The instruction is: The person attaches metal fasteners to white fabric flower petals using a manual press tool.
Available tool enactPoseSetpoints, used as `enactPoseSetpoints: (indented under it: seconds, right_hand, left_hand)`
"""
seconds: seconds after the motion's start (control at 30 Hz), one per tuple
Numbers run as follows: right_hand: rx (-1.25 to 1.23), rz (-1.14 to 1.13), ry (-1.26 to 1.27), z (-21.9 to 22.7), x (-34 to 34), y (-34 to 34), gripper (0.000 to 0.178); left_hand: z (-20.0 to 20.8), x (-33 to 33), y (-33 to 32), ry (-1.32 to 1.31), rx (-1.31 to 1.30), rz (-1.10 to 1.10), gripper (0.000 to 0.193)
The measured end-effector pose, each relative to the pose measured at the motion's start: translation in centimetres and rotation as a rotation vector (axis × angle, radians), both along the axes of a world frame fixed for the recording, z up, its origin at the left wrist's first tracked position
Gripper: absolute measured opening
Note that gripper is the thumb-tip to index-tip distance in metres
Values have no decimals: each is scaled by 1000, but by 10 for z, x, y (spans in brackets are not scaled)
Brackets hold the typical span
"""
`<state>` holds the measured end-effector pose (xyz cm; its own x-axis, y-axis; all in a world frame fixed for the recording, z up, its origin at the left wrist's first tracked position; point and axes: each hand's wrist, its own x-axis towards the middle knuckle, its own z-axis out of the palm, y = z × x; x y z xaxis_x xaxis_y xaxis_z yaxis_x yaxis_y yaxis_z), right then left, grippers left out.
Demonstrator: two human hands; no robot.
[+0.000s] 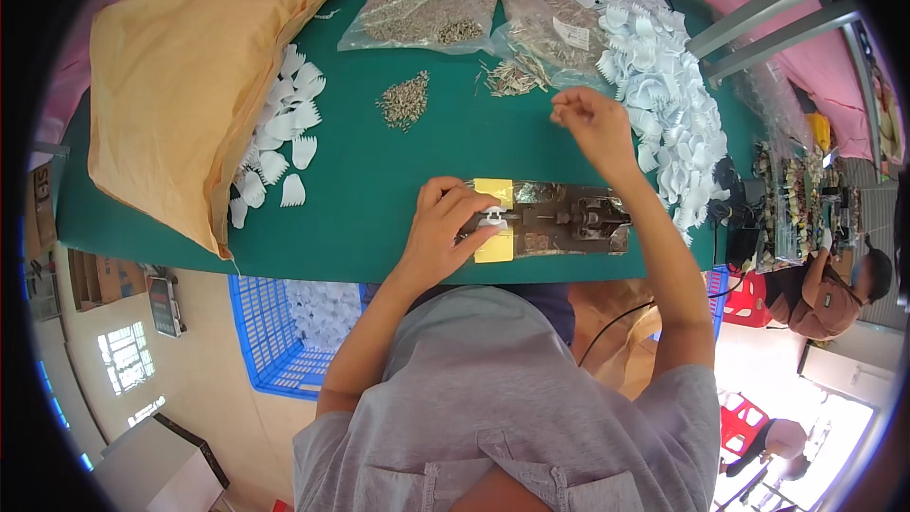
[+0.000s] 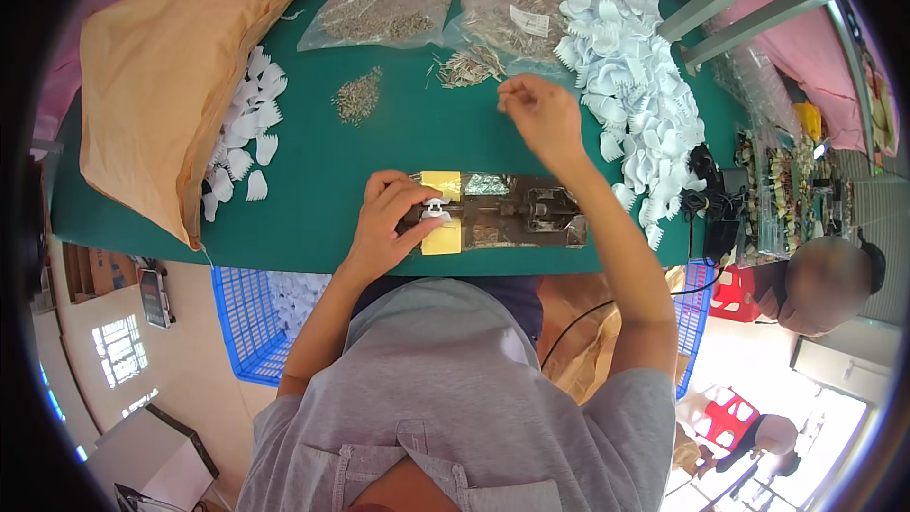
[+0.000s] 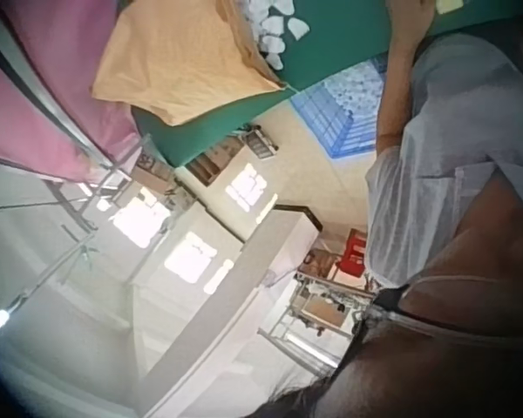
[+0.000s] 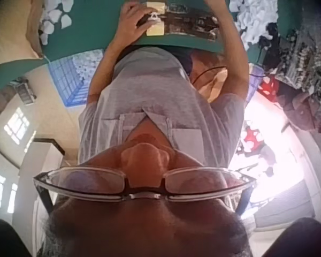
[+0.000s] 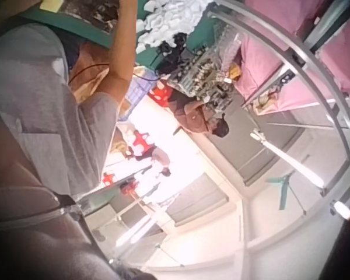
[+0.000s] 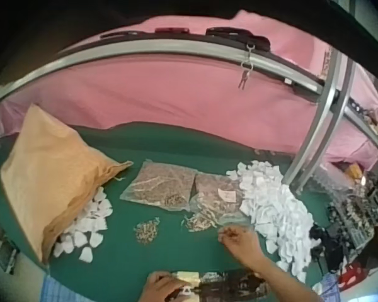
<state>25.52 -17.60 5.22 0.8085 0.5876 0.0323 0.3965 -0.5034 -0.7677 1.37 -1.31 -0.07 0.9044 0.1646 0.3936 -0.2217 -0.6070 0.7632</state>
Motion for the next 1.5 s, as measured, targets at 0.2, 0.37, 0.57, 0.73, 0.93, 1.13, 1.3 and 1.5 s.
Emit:
enactPoseSetpoints:
  seconds: [0.2, 0.37, 0.57, 0.73, 0.93, 1.13, 1.3, 1.5]
  right_hand:
    - [-156, 28, -288, -48, 50, 17, 11]
    - [-261, 7, -262, -48, 55, 27, 11]
    - [-216, -45, -145, -54, 58, 25, 14]
    - [-180, -39, -181, -57, 60, 26, 14]
    - [-171, 1, -177, -54, 63, 26, 16]
    - [-255, 151, -203, -52, 67, 24, 15]
    - [-193, 296, -229, -37, 37, 13, 16]
    - [93, 239, 344, 24, -58, -13, 18]
  left_hand:
    - [2, 2, -1, -30, 9, 7, 30]
    - [3, 2, -1, -16, -22, -1, 30]
    - [3, 1, -1, -10, -28, -3, 30]
    - [3, 1, -1, -20, -20, 5, 29]
    - [0, 2, -1, -15, -24, 7, 29]
    - [2, 0, -2, -15, -28, 9, 29]
    - [1, 0, -2, 7, -34, 19, 29]
    - [-1, 2, 2, -20, -3, -3, 32]
